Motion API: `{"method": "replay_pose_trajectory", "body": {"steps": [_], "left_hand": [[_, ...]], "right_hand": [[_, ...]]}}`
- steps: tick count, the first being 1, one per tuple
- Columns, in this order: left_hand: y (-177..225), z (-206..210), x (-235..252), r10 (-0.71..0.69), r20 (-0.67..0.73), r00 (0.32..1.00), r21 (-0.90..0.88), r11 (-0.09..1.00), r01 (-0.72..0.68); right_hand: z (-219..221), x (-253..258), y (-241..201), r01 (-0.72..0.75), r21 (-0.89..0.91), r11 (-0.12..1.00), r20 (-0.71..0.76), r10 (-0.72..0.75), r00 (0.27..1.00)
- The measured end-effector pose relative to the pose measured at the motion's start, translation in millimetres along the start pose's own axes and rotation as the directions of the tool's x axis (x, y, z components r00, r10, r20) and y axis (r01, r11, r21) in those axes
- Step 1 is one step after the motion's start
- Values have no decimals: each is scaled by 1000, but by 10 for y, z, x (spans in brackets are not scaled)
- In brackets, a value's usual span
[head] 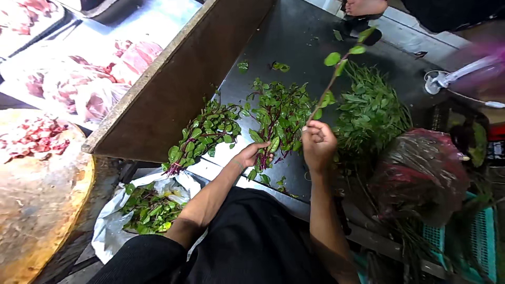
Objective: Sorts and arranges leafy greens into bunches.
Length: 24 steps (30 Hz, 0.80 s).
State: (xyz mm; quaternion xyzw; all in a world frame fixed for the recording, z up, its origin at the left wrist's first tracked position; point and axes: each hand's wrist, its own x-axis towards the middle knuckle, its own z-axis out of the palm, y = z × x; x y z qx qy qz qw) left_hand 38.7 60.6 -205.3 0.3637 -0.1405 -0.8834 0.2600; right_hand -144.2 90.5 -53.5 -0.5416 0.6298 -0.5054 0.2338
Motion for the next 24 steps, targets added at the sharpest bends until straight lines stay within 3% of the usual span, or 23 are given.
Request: {"method": "replay_pose_trajectory", "body": {"steps": [3,6,10,14,20,24], "left_hand": [[-51,-19,3,54,40,998,32,998,-56],[-67,-5,4,60,55,997,53,997,-63],[-52,111,-36,60,-55,997,23,998,-59],[-1,327,-11,84,-107,991,-29,996,-88],[-79,429,16,199,29,980,51,978,-200],[57,555,-233,279,126,952,121,948,-294]], "right_hand": [[383,-247,299,-161,-266,950,224,224,949],[618,-460,582,-144,-419,896,370,314,874],[497,-523,670,-164,-287,944,382,270,884],[230,-575,661,-245,-126,961,255,270,929],[43,-804,713,-361,-222,906,367,420,830],[92,-902,710,-279,-32,960,287,277,917]]}}
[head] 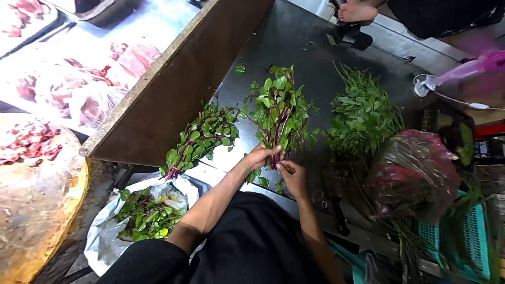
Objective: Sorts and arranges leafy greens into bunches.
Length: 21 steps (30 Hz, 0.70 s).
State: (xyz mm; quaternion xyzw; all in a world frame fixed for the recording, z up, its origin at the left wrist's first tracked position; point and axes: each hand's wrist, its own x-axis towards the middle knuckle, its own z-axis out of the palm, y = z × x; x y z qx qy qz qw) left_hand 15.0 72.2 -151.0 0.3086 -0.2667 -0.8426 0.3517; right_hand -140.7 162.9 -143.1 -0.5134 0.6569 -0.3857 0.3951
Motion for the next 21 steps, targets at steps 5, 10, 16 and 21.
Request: {"method": "replay_pose_trajectory", "body": {"steps": [5,10,16,21], "left_hand": [[56,-194,28,-31,-21,999,-3,1000,31],[-202,-563,44,-139,-194,971,-125,985,116],[-204,-392,-142,-16,-267,963,-172,985,-32],[-162,-8,-69,90,-323,942,-112,985,-133]], "right_hand": [[-34,85,-49,43,316,948,-43,-31,999],[-239,330,-212,60,413,909,-114,-14,993],[-532,659,-74,-72,-158,985,-161,46,986],[-345,331,-374,-127,-372,919,173,203,964]]}}
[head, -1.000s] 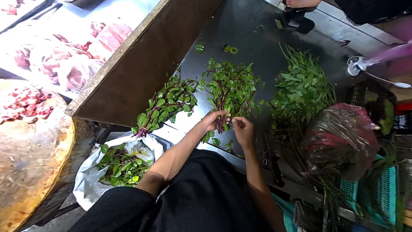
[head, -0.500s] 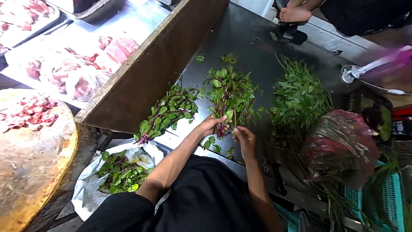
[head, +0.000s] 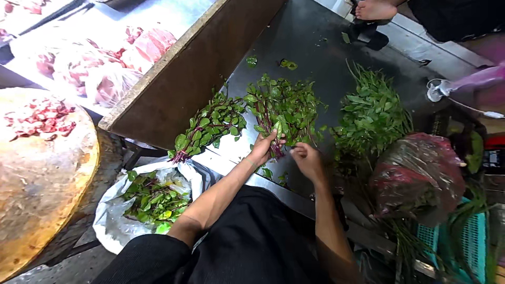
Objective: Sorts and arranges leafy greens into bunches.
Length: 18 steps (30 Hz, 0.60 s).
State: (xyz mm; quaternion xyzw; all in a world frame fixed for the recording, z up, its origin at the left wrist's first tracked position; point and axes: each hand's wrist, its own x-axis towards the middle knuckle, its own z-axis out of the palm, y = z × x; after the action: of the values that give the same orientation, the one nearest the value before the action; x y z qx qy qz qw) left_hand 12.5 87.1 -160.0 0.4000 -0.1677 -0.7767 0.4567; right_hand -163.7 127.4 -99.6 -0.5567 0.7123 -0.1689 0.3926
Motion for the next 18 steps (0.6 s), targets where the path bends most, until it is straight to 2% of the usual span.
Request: {"method": "replay_pose_trajectory", "body": {"steps": [2,6,8,13,15,16,17,18], "left_hand": [[-79,139,-24,-5,-3,1000,51,999,6],[-285,305,-32,-34,-6,999,109,993,35],[-318,328,-49,-58,-34,998,141,988,62],[-396,257,-83,-143,-71,987,277,948,157],[-328,164,-118,-282,0,959,464,850,250],[-253,115,-153,-375,49,926,616,741,267],[-130,85,-208,-474,120,872,776,593,216],[17,82,-258,-574,197,795,892,441,97]], "right_hand": [[177,-105,-131,-13,-29,999,133,16,991],[403,-133,-150,-55,-219,974,17,60,998],[425,-175,-110,-49,-256,966,-8,48,999],[437,-219,59,49,-201,978,8,-48,999],[417,-211,116,54,-208,977,5,-54,999],[404,-206,175,57,-199,978,-4,-59,998],[381,-203,240,63,-183,981,-15,-67,998],[346,-203,296,69,-165,984,-25,-74,997]]}}
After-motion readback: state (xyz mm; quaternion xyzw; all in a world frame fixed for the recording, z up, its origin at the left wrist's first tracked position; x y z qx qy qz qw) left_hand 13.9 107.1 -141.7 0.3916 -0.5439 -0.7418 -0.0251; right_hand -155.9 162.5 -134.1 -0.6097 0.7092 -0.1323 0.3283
